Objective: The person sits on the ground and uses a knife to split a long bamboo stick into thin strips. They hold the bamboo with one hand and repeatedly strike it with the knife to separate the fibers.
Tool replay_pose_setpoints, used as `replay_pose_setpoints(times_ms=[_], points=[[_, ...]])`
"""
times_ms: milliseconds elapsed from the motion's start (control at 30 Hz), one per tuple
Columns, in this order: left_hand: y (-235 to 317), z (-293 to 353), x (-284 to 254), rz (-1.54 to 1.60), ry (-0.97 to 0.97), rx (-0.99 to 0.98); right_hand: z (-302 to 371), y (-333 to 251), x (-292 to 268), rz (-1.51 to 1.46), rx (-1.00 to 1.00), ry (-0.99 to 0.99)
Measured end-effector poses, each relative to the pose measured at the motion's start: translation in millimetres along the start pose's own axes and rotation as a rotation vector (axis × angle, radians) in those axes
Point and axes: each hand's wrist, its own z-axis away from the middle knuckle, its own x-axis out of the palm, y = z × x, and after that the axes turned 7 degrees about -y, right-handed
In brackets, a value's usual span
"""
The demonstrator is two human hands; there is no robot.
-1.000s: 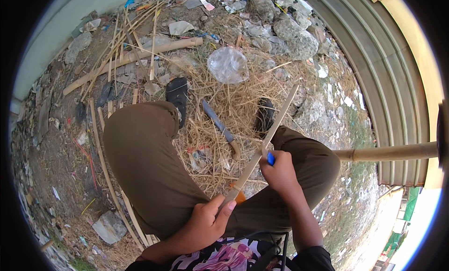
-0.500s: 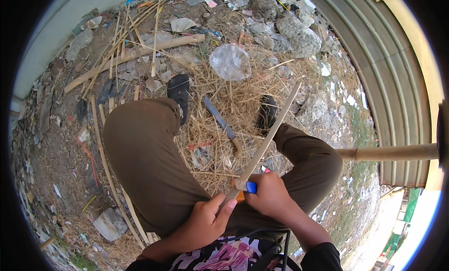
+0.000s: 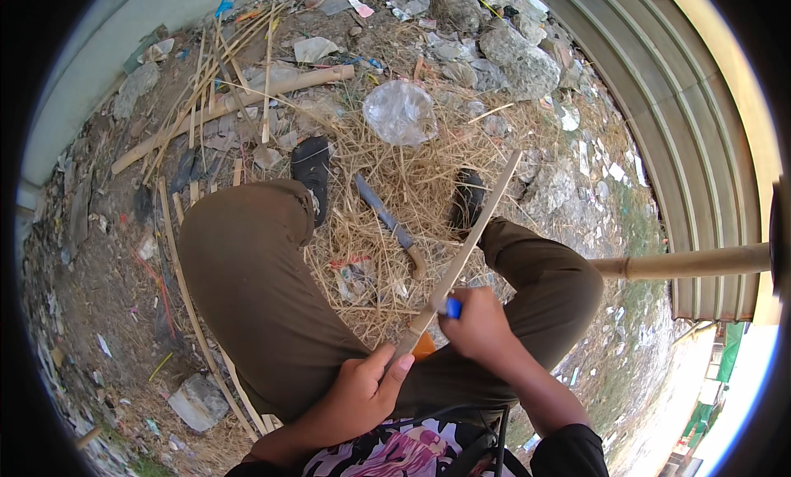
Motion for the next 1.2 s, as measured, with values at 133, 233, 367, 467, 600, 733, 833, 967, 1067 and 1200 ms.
replay_pose_setpoints(times_ms=[133,233,367,467,600,733,833,967,1067,1200], points=[[-7,-5,0,-0.014,0.002,-0.024,-18,8,-13,0.145,-0.006,0.02],[-4,-4,1,-0.03,-0.009,-0.064,-26,15,-8,0.116,-0.019,0.131],[-1,4,5,-0.012,-0.077,-0.029,-63,63,-49,-0.418,0.258,0.351],[-7,1,4,0.045,-0.069,-0.042,-35,23,-48,-0.14,0.125,0.298],[-7,-3,4,0.137,-0.075,-0.074,12,-1,-7,0.038,-0.07,0.118],[-3,1,-2,0.0,-0.106,0.007,5,8,-13,0.118,-0.086,0.013],[5,1,-2,-0.003,-0.097,0.022,-8,8,-31,0.234,-0.103,-0.033],[-6,-1,0,-0.047,-0.029,0.067,-22,6,-33,0.313,-0.142,0.051],[-1,0,-2,-0.06,0.008,0.042,-33,5,-32,0.292,-0.151,0.079],[-5,5,0,-0.097,0.013,0.001,-70,26,-67,-0.045,0.208,0.082]])
